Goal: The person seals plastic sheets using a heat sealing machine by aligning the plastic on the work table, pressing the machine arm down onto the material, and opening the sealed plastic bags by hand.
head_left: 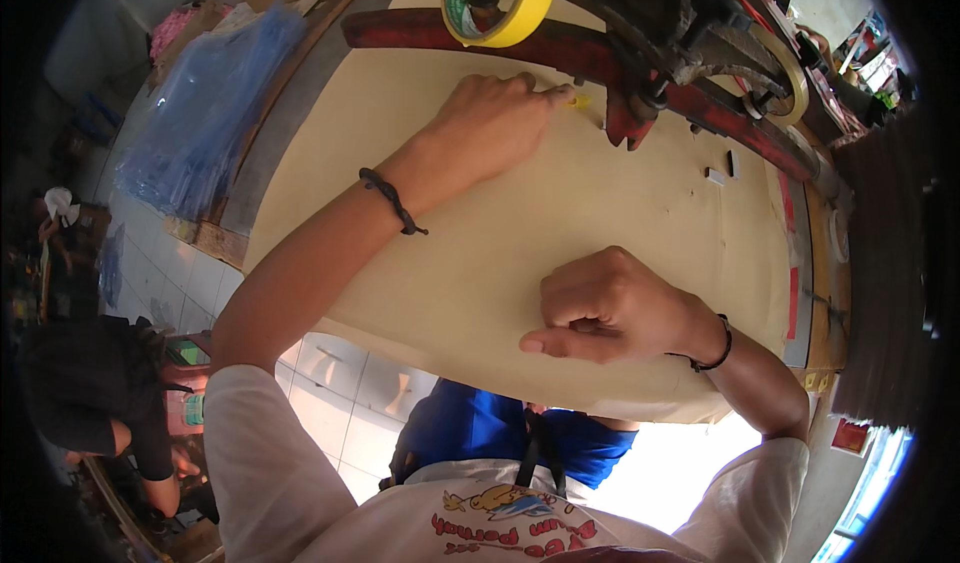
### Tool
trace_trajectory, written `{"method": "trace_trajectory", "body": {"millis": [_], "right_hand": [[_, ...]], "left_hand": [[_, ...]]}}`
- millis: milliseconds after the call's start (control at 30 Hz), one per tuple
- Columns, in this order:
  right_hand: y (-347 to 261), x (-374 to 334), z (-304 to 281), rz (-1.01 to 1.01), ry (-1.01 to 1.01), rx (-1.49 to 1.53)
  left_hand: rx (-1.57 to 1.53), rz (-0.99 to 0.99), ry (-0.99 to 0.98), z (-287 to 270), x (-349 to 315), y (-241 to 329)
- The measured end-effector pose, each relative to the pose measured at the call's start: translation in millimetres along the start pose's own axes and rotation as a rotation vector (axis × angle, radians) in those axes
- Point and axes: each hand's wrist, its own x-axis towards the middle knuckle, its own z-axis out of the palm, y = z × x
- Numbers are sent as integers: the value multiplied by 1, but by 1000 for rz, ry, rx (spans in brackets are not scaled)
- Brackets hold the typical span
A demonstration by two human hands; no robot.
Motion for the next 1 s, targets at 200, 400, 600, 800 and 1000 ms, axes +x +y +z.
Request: {"method": "trace_trajectory", "body": {"millis": [200, 400, 600, 800, 1000], "right_hand": [[-1, -1, 0, -2, -8, -28], [-4, -4, 2, 19, 7, -16], [-3, -4, 1, -21, 12, -82], [-8, -1, 2, 26, -18, -112], [-11, -3, 3, -1, -2, -150]], "left_hand": [[-34, -15, -39, -3, 2, -2], [-111, -25, -70, 1, 0, -5], [-115, -39, -91, -1, 2, -2], [-114, -53, -106, -3, 2, -2], [-156, -23, -55, -5, -2, -3]]}}
